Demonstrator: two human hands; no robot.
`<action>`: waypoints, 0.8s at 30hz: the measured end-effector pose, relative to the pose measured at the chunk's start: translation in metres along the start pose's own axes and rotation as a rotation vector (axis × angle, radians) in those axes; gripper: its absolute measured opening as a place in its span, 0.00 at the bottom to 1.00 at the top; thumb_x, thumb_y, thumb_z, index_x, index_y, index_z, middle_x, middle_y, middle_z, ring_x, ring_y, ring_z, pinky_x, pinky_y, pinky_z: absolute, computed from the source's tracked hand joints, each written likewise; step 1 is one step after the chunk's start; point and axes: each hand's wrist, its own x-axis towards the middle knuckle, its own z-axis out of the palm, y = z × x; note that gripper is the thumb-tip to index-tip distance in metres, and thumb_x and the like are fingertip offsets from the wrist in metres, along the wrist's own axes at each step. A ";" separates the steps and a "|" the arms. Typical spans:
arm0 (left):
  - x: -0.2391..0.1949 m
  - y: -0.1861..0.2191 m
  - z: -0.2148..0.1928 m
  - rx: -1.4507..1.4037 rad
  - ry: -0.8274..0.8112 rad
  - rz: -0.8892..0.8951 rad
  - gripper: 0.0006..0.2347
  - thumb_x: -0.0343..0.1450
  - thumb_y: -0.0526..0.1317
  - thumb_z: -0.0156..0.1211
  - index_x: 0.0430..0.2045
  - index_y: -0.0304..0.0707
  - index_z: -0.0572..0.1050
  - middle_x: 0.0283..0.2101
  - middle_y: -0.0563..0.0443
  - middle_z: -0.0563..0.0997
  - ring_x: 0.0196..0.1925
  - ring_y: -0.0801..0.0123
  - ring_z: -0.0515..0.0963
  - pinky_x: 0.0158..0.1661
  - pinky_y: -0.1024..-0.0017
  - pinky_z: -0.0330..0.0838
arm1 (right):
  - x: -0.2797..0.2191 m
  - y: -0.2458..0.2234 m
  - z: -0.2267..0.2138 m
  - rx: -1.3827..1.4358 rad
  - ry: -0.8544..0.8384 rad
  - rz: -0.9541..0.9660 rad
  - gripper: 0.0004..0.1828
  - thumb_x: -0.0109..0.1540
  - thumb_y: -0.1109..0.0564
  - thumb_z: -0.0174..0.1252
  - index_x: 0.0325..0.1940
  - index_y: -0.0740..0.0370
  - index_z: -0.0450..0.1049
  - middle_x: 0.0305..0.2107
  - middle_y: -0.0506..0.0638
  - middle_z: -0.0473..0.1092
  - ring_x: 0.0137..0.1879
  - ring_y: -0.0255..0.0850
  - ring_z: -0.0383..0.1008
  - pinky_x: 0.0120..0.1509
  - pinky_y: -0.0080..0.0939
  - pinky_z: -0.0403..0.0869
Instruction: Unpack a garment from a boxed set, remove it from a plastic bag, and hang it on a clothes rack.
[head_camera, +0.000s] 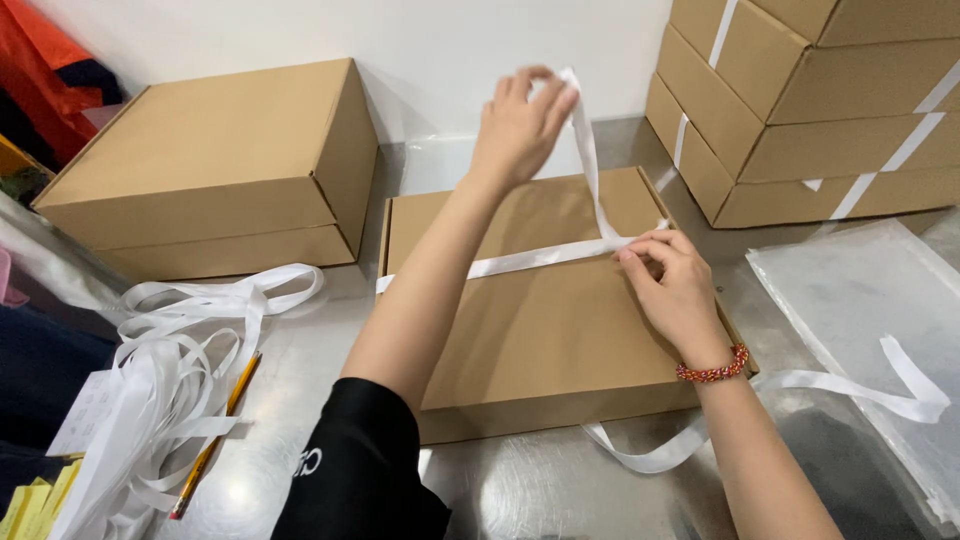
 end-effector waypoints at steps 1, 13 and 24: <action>0.009 0.001 -0.018 -0.001 -0.005 0.004 0.24 0.82 0.63 0.35 0.56 0.56 0.78 0.60 0.55 0.74 0.61 0.56 0.74 0.54 0.47 0.77 | 0.000 -0.002 0.000 0.001 0.003 0.006 0.05 0.69 0.51 0.66 0.43 0.50 0.85 0.48 0.48 0.78 0.51 0.50 0.81 0.51 0.48 0.79; -0.042 -0.093 -0.033 0.267 -0.348 -0.501 0.15 0.76 0.48 0.54 0.43 0.41 0.85 0.60 0.34 0.74 0.60 0.44 0.72 0.55 0.46 0.70 | -0.005 -0.032 -0.011 -0.046 -0.201 0.063 0.11 0.67 0.54 0.61 0.43 0.62 0.85 0.46 0.48 0.81 0.39 0.37 0.77 0.43 0.36 0.76; -0.104 -0.068 -0.070 0.053 -0.798 -0.570 0.23 0.74 0.67 0.55 0.67 0.84 0.69 0.84 0.50 0.48 0.84 0.44 0.45 0.75 0.35 0.41 | -0.006 -0.027 -0.012 -0.025 -0.207 -0.005 0.10 0.68 0.53 0.61 0.45 0.57 0.85 0.49 0.54 0.81 0.57 0.57 0.78 0.61 0.55 0.74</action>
